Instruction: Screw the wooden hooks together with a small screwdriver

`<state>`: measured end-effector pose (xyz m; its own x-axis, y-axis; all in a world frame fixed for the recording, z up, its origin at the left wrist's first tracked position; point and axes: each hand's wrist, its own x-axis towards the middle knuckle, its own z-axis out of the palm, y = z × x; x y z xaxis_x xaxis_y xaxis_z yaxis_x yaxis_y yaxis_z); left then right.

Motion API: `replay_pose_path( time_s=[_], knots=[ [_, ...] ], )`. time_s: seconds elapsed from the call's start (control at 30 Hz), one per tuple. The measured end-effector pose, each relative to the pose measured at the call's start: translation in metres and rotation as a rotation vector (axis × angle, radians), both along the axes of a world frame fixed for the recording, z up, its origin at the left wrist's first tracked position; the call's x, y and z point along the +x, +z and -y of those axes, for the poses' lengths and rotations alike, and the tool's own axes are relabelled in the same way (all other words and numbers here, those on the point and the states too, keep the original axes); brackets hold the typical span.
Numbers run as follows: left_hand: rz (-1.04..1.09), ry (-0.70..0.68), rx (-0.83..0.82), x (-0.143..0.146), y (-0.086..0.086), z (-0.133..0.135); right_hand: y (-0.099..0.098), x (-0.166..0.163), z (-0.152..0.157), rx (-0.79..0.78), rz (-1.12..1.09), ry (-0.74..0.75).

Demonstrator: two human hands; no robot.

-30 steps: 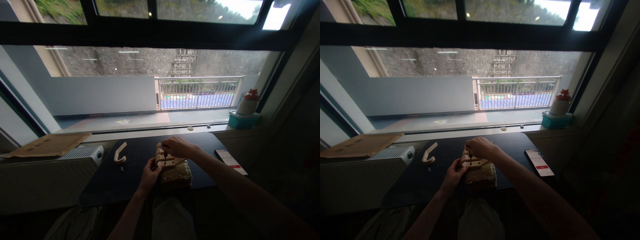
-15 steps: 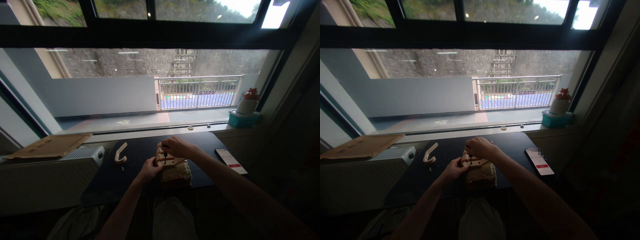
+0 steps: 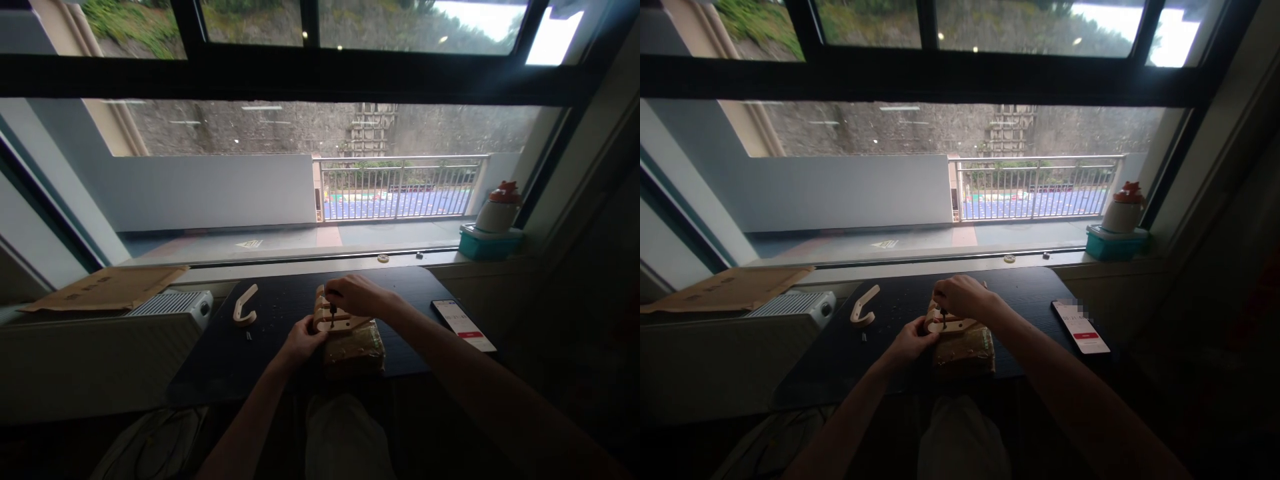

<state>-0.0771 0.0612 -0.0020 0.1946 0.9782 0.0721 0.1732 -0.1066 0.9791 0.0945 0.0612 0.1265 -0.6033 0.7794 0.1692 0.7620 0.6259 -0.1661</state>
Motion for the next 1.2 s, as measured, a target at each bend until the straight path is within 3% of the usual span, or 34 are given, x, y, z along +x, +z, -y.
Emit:
replay_pose_path(
  time_s=[0.17,0.27,0.53,0.83,1.0,1.2],
  knots=[
    [0.086,0.018,-0.067,0.003,-0.002,0.005,-0.014,0.004,-0.001,-0.137,-0.159,-0.037],
    [0.176,-0.01,-0.132,0.009,-0.007,0.014,-0.024,0.008,-0.004,-0.138,-0.229,-0.076],
    [0.194,-0.058,-0.095,0.012,-0.02,0.023,-0.035,0.006,-0.012,-0.093,-0.26,-0.101],
    [0.182,-0.05,-0.111,0.01,-0.013,0.021,-0.022,0.005,-0.009,-0.097,-0.196,-0.047],
    [0.189,0.035,-0.106,0.011,-0.013,0.018,-0.007,0.001,-0.008,-0.071,-0.073,0.032],
    [0.198,0.075,-0.071,0.015,-0.014,0.018,-0.002,-0.013,0.0,-0.032,0.046,-0.159]
  ],
)
